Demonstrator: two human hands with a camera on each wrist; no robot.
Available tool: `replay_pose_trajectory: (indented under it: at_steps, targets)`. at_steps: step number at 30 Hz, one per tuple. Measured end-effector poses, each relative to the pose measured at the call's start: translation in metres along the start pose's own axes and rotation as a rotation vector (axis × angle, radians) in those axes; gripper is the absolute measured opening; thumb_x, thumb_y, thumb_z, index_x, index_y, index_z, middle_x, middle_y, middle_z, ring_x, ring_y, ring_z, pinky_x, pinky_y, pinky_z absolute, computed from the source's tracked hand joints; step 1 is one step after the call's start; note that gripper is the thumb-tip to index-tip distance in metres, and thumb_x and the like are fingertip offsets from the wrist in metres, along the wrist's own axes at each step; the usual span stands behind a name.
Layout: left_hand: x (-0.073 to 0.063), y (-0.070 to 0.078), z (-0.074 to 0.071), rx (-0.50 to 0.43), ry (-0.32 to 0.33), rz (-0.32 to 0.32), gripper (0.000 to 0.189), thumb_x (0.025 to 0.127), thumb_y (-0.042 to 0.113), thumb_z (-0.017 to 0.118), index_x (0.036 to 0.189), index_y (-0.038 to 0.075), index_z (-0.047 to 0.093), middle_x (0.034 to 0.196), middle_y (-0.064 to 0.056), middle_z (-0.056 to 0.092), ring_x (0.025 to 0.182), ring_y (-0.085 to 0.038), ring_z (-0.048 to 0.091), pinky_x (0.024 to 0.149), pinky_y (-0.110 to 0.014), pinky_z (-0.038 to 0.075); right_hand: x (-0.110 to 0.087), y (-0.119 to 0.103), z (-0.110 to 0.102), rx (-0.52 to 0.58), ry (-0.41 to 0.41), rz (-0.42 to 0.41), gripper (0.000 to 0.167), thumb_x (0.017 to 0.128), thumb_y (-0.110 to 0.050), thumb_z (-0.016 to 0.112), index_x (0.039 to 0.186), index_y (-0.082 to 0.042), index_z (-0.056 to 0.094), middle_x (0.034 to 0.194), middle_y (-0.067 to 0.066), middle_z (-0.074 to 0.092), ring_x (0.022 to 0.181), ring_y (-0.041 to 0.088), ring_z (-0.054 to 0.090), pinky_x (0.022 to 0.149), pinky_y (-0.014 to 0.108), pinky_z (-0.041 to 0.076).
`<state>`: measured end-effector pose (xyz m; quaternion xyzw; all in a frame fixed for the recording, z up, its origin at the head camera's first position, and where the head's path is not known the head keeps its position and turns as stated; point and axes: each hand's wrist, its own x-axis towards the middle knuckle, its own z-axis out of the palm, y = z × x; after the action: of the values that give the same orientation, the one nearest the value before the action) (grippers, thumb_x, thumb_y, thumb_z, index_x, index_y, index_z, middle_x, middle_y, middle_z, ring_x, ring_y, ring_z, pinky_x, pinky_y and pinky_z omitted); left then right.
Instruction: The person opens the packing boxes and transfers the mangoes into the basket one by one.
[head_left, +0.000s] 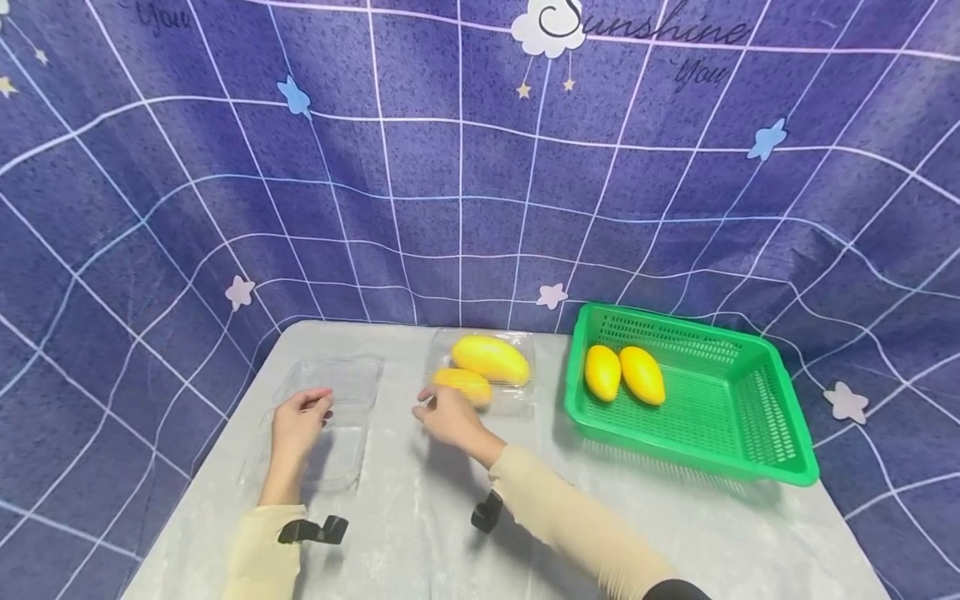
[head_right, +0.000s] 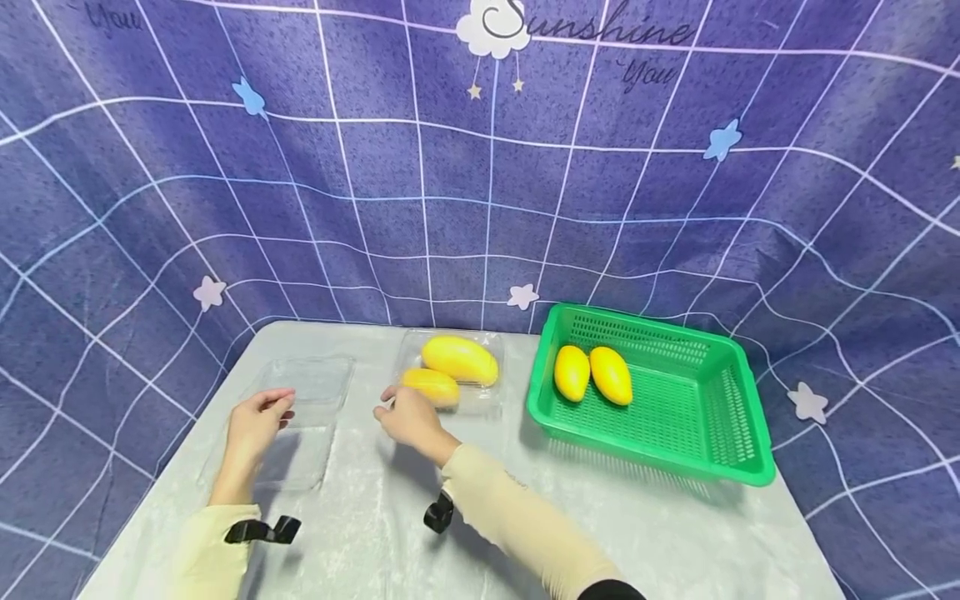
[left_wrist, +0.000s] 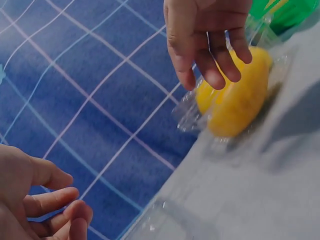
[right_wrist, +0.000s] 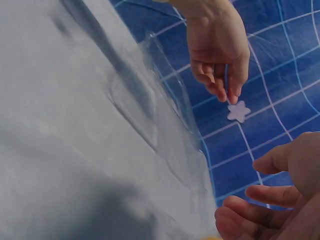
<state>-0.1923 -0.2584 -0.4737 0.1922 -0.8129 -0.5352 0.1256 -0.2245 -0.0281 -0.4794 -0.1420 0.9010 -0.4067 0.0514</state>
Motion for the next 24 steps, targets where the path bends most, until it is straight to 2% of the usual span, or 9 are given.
replay_pose_trajectory:
  at_steps: [3,7,13,17,21,24]
  targets:
    - [0.000,0.007,0.010,-0.008,-0.020,0.026,0.027,0.094,0.011,0.060,0.115,-0.005,0.066,0.086,-0.006,0.071,0.063,0.005,0.057,0.060,-0.011,0.050,-0.001,0.004,-0.011,-0.009,0.036,-0.018,0.022,0.087,-0.023,0.068,0.105,-0.011,0.071,0.086,0.003,0.071,0.077,0.012,0.063,0.069,0.023,0.051]
    - [-0.003,0.014,0.024,0.014,-0.079,0.048,0.027,0.095,0.010,0.057,0.116,-0.006,0.065,0.097,-0.018,0.071,0.066,0.004,0.057,0.062,-0.010,0.049,-0.003,0.010,-0.025,-0.015,0.073,-0.026,0.020,0.086,-0.019,0.068,0.104,-0.009,0.071,0.088,0.005,0.071,0.081,0.015,0.065,0.072,0.026,0.052]
    - [-0.009,0.020,0.045,0.043,-0.152,0.078,0.027,0.096,0.011,0.058,0.116,-0.005,0.065,0.105,-0.023,0.069,0.072,0.000,0.058,0.064,-0.012,0.049,-0.006,0.018,-0.044,0.010,0.125,-0.031,0.022,0.088,-0.015,0.066,0.106,-0.003,0.070,0.089,0.010,0.072,0.081,0.020,0.066,0.070,0.027,0.053]
    - [-0.010,0.023,0.059,0.040,-0.191,0.091,0.029,0.095,0.013,0.059,0.117,-0.004,0.065,0.107,-0.022,0.069,0.075,0.000,0.059,0.067,-0.013,0.049,-0.005,0.025,-0.057,-0.017,0.181,-0.031,0.023,0.088,-0.016,0.065,0.106,-0.002,0.069,0.088,0.010,0.071,0.081,0.021,0.066,0.070,0.030,0.053]
    - [-0.010,0.026,0.073,0.047,-0.211,0.101,0.030,0.093,0.015,0.061,0.117,-0.003,0.065,0.108,-0.022,0.070,0.081,-0.009,0.065,0.070,-0.015,0.049,-0.003,0.037,-0.067,-0.055,0.269,-0.054,0.020,0.086,-0.012,0.066,0.102,0.000,0.070,0.085,0.012,0.071,0.079,0.023,0.065,0.071,0.034,0.055]
    - [-0.011,0.028,0.082,0.060,-0.218,0.107,0.031,0.092,0.016,0.061,0.118,-0.002,0.064,0.111,-0.022,0.069,0.092,-0.024,0.068,0.079,-0.024,0.053,-0.001,0.045,-0.072,-0.071,0.327,-0.058,0.021,0.085,-0.010,0.067,0.103,0.001,0.069,0.089,0.015,0.070,0.084,0.027,0.066,0.076,0.039,0.055]
